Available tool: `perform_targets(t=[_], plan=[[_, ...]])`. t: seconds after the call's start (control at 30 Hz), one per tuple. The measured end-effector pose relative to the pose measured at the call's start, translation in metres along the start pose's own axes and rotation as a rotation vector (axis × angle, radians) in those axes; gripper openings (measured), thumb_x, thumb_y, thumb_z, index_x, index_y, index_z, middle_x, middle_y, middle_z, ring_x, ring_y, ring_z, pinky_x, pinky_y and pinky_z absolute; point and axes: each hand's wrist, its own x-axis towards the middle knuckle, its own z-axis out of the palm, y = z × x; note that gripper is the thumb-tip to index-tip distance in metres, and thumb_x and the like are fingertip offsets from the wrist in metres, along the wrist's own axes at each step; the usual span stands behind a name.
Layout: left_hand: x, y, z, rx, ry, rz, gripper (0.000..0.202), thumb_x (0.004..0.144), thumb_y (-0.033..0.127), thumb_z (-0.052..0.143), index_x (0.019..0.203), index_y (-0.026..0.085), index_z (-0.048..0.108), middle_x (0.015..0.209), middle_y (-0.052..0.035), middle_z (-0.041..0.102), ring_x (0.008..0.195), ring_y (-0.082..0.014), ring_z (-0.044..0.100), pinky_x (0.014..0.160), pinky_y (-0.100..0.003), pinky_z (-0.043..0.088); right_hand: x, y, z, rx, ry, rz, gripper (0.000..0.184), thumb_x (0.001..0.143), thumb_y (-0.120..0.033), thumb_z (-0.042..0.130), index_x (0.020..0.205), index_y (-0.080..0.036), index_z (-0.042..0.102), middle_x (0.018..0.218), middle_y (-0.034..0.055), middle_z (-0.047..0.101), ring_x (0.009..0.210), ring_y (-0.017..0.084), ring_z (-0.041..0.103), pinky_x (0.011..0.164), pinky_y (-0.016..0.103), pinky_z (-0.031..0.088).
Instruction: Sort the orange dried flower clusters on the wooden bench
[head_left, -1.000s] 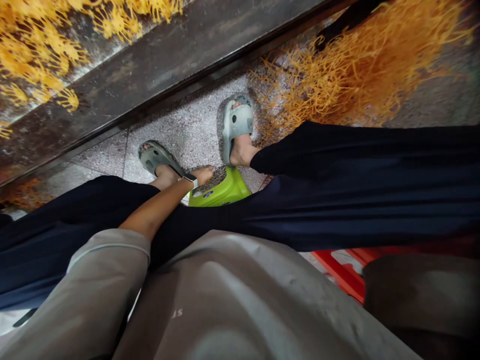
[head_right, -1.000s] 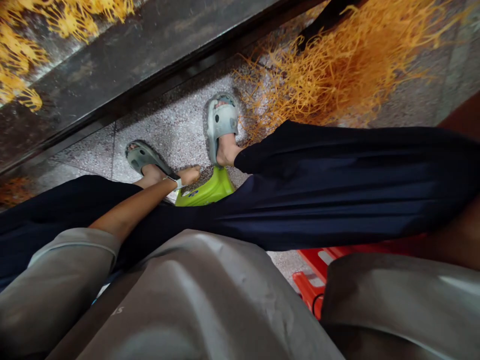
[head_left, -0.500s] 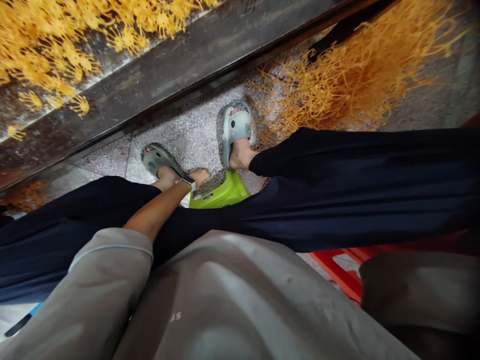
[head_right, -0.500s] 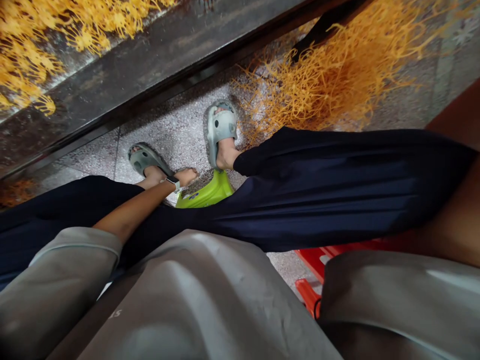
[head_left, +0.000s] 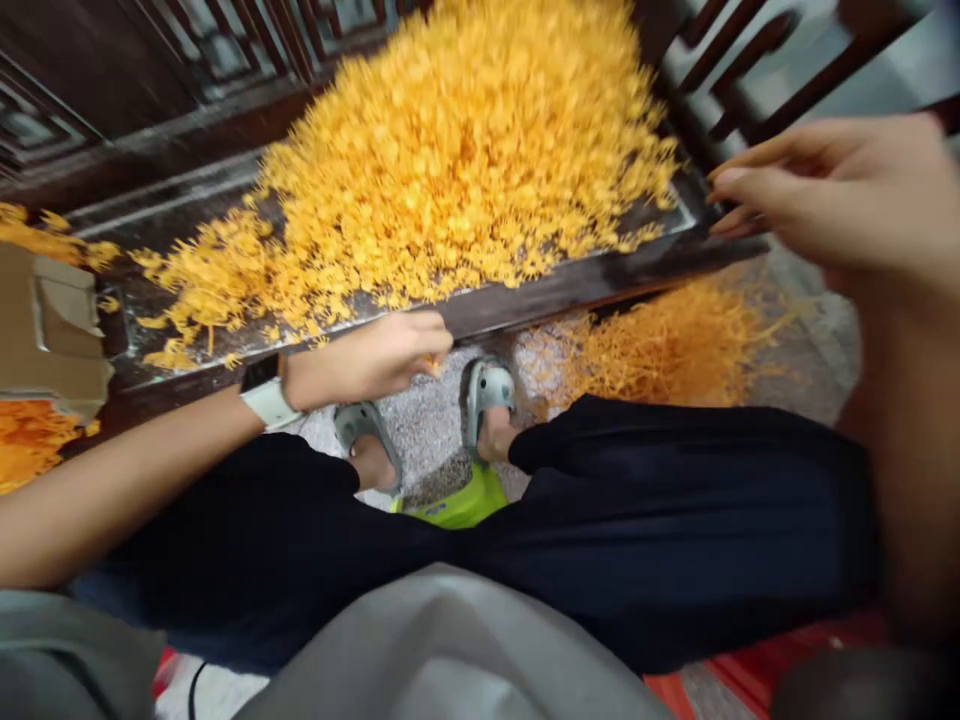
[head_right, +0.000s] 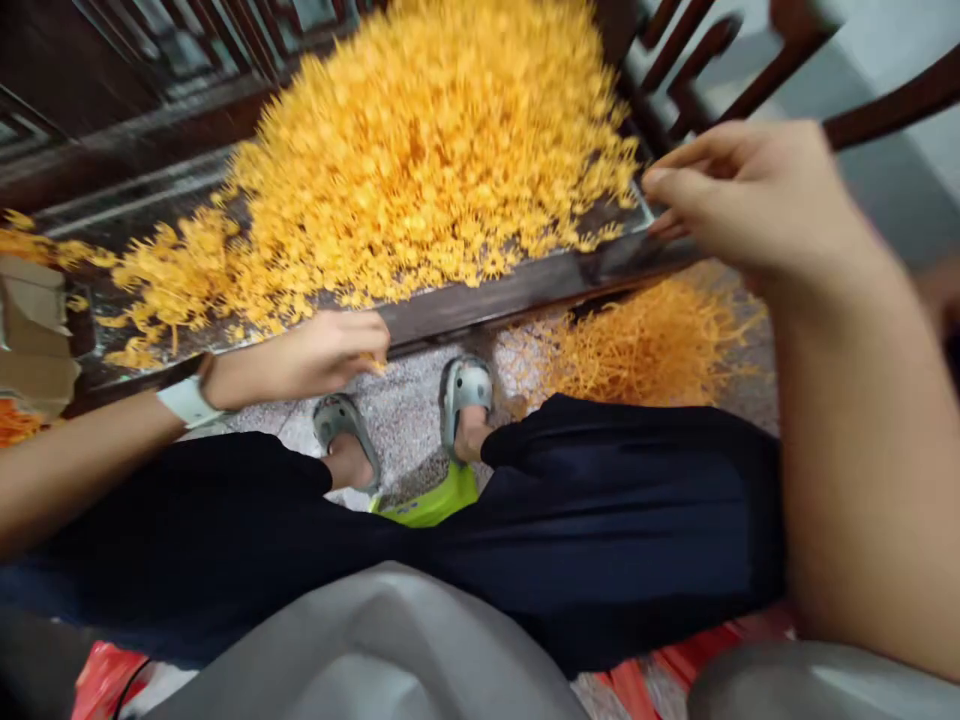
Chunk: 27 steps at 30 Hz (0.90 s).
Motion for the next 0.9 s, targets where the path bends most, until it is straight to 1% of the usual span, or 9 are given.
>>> perform_targets(t=[0.1, 0.2, 0.27, 0.33, 0.47, 0.63, 0.7, 0.8, 0.9], plan=[[-0.001, 0.009, -0.091, 0.301, 0.382, -0.147, 0.015, 0.1, 0.033, 0.061, 0.095, 0.02, 0.068, 0.11, -0.0049, 0.062, 0.115, -0.0291, 0.066, 0.102, -0.046, 0.051, 0.02, -0.016, 0.007, 0.063, 0.054, -0.062, 0.034, 0.098, -0.031, 0.07, 0.112, -0.002, 0.081, 0.07, 0.0095, 0.071, 0.062, 0.006, 0.061, 0.065, 0.043, 0.042], [0.015, -0.023, -0.158, 0.48, 0.78, -0.238, 0.031, 0.099, 0.037, 0.068, 0.115, 0.01, 0.07, 0.119, -0.0055, 0.063, 0.127, -0.0303, 0.062, 0.113, -0.048, 0.045, 0.031, -0.048, 0.028, 0.135, 0.043, -0.16, 0.026, 0.097, -0.023, 0.072, 0.105, 0.0, 0.08, 0.069, 0.0094, 0.07, 0.059, 0.007, 0.062, 0.065, 0.037, 0.045], [0.032, -0.059, -0.185, 0.385, 0.851, -0.284, 0.043, 0.098, 0.029, 0.069, 0.134, 0.006, 0.063, 0.123, -0.0063, 0.069, 0.112, -0.0219, 0.066, 0.107, -0.041, 0.049, 0.035, -0.077, 0.04, 0.191, 0.055, -0.194, 0.014, 0.095, -0.016, 0.07, 0.098, -0.004, 0.078, 0.071, 0.0082, 0.069, 0.059, 0.01, 0.064, 0.064, 0.034, 0.048], [0.049, -0.091, -0.199, 0.3, 0.839, -0.343, 0.044, 0.099, 0.024, 0.067, 0.134, -0.001, 0.064, 0.118, -0.0083, 0.072, 0.107, -0.0193, 0.069, 0.101, -0.035, 0.05, 0.037, -0.107, 0.049, 0.224, 0.069, -0.224, 0.008, 0.093, -0.013, 0.067, 0.09, -0.01, 0.074, 0.072, 0.0066, 0.068, 0.061, 0.014, 0.065, 0.064, 0.034, 0.051], [0.049, -0.124, -0.195, 0.232, 0.925, -0.512, 0.022, 0.093, 0.015, 0.068, 0.108, 0.006, 0.08, 0.104, -0.0098, 0.08, 0.097, -0.0199, 0.071, 0.096, -0.033, 0.057, 0.037, -0.157, 0.069, 0.241, 0.016, -0.373, 0.011, 0.093, -0.023, 0.063, 0.084, -0.018, 0.067, 0.081, 0.0084, 0.072, 0.076, 0.02, 0.069, 0.071, 0.037, 0.055], [-0.034, -0.151, -0.168, 0.307, 0.888, -0.64, 0.026, 0.091, 0.022, 0.067, 0.11, 0.01, 0.082, 0.104, -0.0105, 0.081, 0.094, -0.0214, 0.072, 0.094, -0.035, 0.058, 0.021, -0.196, 0.102, 0.197, -0.072, -0.496, 0.012, 0.093, -0.026, 0.06, 0.085, -0.02, 0.066, 0.083, 0.008, 0.072, 0.08, 0.022, 0.066, 0.077, 0.038, 0.053], [-0.08, -0.167, -0.154, 0.413, 0.747, -0.753, 0.031, 0.092, 0.035, 0.068, 0.107, 0.012, 0.083, 0.105, -0.0138, 0.081, 0.099, -0.0279, 0.074, 0.097, -0.039, 0.057, 0.015, -0.206, 0.121, 0.15, -0.159, -0.544, 0.01, 0.092, -0.024, 0.061, 0.086, -0.019, 0.067, 0.082, 0.0078, 0.071, 0.078, 0.021, 0.065, 0.077, 0.038, 0.05], [-0.141, -0.183, -0.124, 0.557, 0.416, -0.959, 0.055, 0.092, 0.061, 0.066, 0.117, 0.015, 0.083, 0.113, -0.0181, 0.08, 0.111, -0.0378, 0.074, 0.099, -0.045, 0.056, 0.009, -0.223, 0.162, 0.036, -0.309, -0.653, 0.009, 0.092, -0.025, 0.064, 0.088, -0.018, 0.069, 0.087, 0.0088, 0.074, 0.081, 0.022, 0.065, 0.08, 0.038, 0.049], [-0.18, -0.182, -0.095, 0.542, 0.276, -1.084, 0.057, 0.088, 0.056, 0.07, 0.13, 0.018, 0.079, 0.124, -0.0194, 0.079, 0.118, -0.0407, 0.072, 0.1, -0.046, 0.057, -0.004, -0.247, 0.216, -0.09, -0.48, -0.744, 0.012, 0.095, -0.026, 0.066, 0.096, -0.016, 0.073, 0.101, 0.012, 0.077, 0.092, 0.025, 0.068, 0.086, 0.039, 0.05]])
